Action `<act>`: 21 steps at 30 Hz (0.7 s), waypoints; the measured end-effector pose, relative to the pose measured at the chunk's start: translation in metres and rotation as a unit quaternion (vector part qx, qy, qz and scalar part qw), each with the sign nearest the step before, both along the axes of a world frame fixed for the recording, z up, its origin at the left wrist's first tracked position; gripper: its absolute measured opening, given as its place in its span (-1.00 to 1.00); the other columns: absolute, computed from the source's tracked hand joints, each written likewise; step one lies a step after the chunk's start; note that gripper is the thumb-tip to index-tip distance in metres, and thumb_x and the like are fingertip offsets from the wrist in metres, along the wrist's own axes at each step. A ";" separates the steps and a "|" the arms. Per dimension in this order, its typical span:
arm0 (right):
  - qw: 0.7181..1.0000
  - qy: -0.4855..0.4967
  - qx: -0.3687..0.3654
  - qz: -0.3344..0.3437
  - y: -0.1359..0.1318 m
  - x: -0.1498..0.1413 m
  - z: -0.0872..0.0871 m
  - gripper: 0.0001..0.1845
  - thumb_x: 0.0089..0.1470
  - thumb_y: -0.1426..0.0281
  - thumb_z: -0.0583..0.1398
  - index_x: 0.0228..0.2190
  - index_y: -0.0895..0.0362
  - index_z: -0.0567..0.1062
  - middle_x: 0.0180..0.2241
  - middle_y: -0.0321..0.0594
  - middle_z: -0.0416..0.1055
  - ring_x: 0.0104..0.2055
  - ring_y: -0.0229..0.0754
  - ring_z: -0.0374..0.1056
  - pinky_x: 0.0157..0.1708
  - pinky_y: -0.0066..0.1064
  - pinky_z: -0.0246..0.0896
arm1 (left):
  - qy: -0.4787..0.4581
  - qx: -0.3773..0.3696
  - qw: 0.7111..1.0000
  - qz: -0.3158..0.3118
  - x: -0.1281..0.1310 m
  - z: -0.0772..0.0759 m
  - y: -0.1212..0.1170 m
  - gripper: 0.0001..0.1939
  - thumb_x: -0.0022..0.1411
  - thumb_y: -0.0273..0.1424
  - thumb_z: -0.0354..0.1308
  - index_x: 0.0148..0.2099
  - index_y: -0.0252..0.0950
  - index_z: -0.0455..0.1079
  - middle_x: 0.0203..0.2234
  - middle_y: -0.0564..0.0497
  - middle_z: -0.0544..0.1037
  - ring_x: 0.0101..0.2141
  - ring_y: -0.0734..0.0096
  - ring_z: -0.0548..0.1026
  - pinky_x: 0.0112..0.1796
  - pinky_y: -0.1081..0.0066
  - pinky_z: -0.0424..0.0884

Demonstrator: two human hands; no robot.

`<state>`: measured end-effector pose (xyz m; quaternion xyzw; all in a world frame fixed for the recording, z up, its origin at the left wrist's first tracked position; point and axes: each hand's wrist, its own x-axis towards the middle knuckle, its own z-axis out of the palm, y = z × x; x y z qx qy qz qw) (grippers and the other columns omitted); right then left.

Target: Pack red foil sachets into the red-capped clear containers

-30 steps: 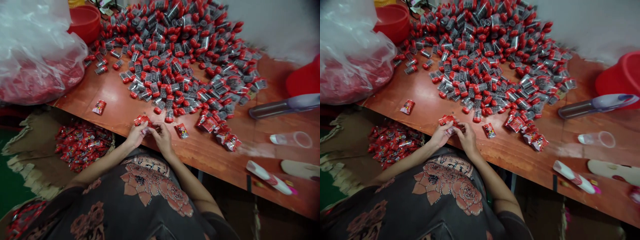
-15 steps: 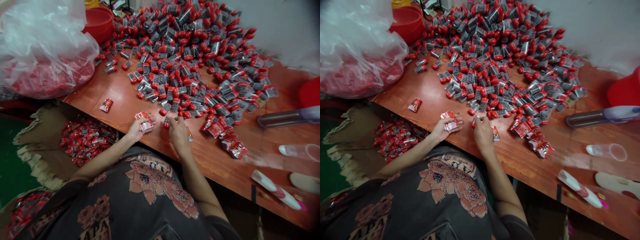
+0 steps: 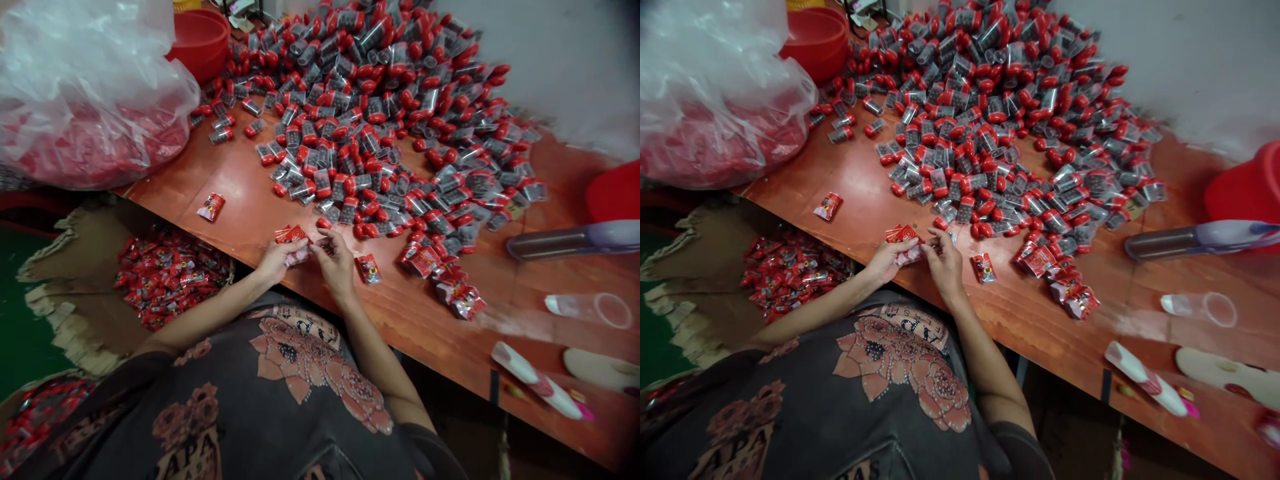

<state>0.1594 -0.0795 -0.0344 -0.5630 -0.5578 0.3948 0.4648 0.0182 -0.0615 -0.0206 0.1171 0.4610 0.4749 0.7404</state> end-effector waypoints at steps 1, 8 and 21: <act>1.000 -0.009 0.003 -0.003 -0.001 0.000 0.000 -0.61 0.12 0.37 0.20 0.02 -0.08 0.43 -0.30 -0.29 0.46 -0.28 -0.17 0.42 -0.21 -0.22 0.37 | -0.001 0.005 1.000 0.003 0.000 0.000 -0.001 -0.84 -0.08 -0.55 0.37 -0.37 -0.36 0.50 -0.46 -0.03 0.58 -0.46 0.42 0.53 -0.32 0.35 0.48; 0.992 -0.121 0.016 0.035 -0.005 0.013 -0.001 -0.58 0.25 0.39 0.07 0.11 -0.11 0.40 -0.26 -0.24 0.53 -0.23 -0.12 0.45 -0.13 -0.13 0.39 | 0.022 0.021 0.999 0.025 -0.002 -0.005 -0.001 -0.86 -0.07 -0.56 0.38 -0.43 -0.33 0.48 -0.51 0.03 0.55 -0.51 0.50 0.48 -0.45 0.45 0.38; 0.968 -0.219 0.016 0.125 0.002 0.053 -0.007 -0.63 0.17 0.40 0.17 0.01 -0.08 0.49 -0.11 -0.18 0.57 -0.10 0.01 0.47 -0.02 0.04 0.37 | -0.148 -0.136 0.977 0.066 -0.018 0.009 0.016 -0.90 0.15 -0.63 0.24 -0.33 -0.36 0.44 -0.46 -0.06 0.60 -0.45 0.39 0.57 -0.34 0.34 0.54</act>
